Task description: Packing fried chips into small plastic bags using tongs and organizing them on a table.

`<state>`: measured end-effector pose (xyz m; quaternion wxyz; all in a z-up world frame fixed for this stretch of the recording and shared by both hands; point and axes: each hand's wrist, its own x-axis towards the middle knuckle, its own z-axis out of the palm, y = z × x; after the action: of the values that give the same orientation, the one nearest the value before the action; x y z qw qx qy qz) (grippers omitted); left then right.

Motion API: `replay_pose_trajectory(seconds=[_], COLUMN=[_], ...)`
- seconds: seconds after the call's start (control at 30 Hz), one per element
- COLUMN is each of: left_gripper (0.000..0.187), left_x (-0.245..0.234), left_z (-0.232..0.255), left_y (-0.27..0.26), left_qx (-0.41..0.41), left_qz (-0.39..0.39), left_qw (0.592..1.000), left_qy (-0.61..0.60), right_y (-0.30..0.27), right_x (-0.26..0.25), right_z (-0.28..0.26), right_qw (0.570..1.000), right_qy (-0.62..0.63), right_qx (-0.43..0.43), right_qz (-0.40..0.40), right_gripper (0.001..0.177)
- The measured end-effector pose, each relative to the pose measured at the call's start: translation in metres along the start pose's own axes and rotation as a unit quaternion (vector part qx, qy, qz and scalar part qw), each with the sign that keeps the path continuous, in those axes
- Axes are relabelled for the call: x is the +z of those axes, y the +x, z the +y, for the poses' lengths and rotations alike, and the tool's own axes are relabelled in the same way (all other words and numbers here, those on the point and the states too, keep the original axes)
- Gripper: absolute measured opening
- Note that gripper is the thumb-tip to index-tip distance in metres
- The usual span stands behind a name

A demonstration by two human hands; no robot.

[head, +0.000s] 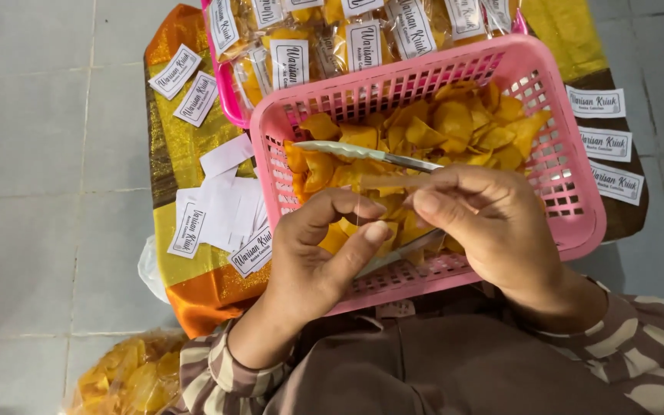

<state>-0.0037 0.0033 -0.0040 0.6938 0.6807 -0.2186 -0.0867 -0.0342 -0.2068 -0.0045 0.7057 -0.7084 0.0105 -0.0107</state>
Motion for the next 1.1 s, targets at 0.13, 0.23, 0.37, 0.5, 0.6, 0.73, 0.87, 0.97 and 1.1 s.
replay_pose_trajectory(seconds=[0.13, 0.23, 0.37, 0.5, 0.6, 0.73, 0.87, 0.97, 1.1], left_gripper=[0.010, 0.005, 0.012, 0.016, 0.007, 0.004, 0.008, 0.018, 0.008], left_x=[0.002, 0.001, 0.000, 0.000, 0.000, 0.002, 0.002, 0.000, 0.000], left_z=[0.000, -0.001, -0.001, 0.000, 0.002, 0.004, 0.003, 0.003, 0.001], left_y=[0.001, -0.001, -0.002, -0.001, 0.000, 0.002, 0.002, 0.002, 0.001], left_qx=[-0.007, -0.030, -0.085, -0.060, -0.028, -0.008, -0.035, -0.032, -0.015], left_qz=[0.014, 0.019, 0.017, 0.013, -0.003, 0.014, 0.002, -0.003, -0.014], left_qw=[1.000, 0.999, 0.994, 0.998, 0.999, 0.999, 0.999, 0.999, 1.000], left_qy=[0.011, -0.017, -0.064, -0.030, -0.026, 0.028, -0.026, 0.009, -0.003], right_y=[-0.001, -0.002, -0.001, -0.001, -0.001, -0.001, 0.000, 0.002, 0.004], right_x=[0.002, 0.002, -0.001, -0.001, -0.001, 0.001, 0.000, 0.001, -0.001], right_z=[0.000, 0.000, 0.005, 0.007, 0.007, 0.007, 0.006, 0.002, 0.010], right_qw=[0.999, 1.000, 0.999, 0.999, 1.000, 0.998, 0.999, 0.999, 0.998], right_qy=[-0.020, -0.005, 0.023, 0.018, 0.019, 0.053, 0.030, 0.014, 0.040], right_qx=[-0.024, -0.021, -0.030, -0.019, -0.021, -0.033, -0.016, -0.022, -0.039], right_qz=[-0.014, -0.016, -0.029, -0.019, -0.010, -0.022, -0.035, -0.045, -0.033], right_gripper=[0.014, 0.012, 0.005, 0.006, 0.004, 0.015, 0.020, 0.017, 0.008])
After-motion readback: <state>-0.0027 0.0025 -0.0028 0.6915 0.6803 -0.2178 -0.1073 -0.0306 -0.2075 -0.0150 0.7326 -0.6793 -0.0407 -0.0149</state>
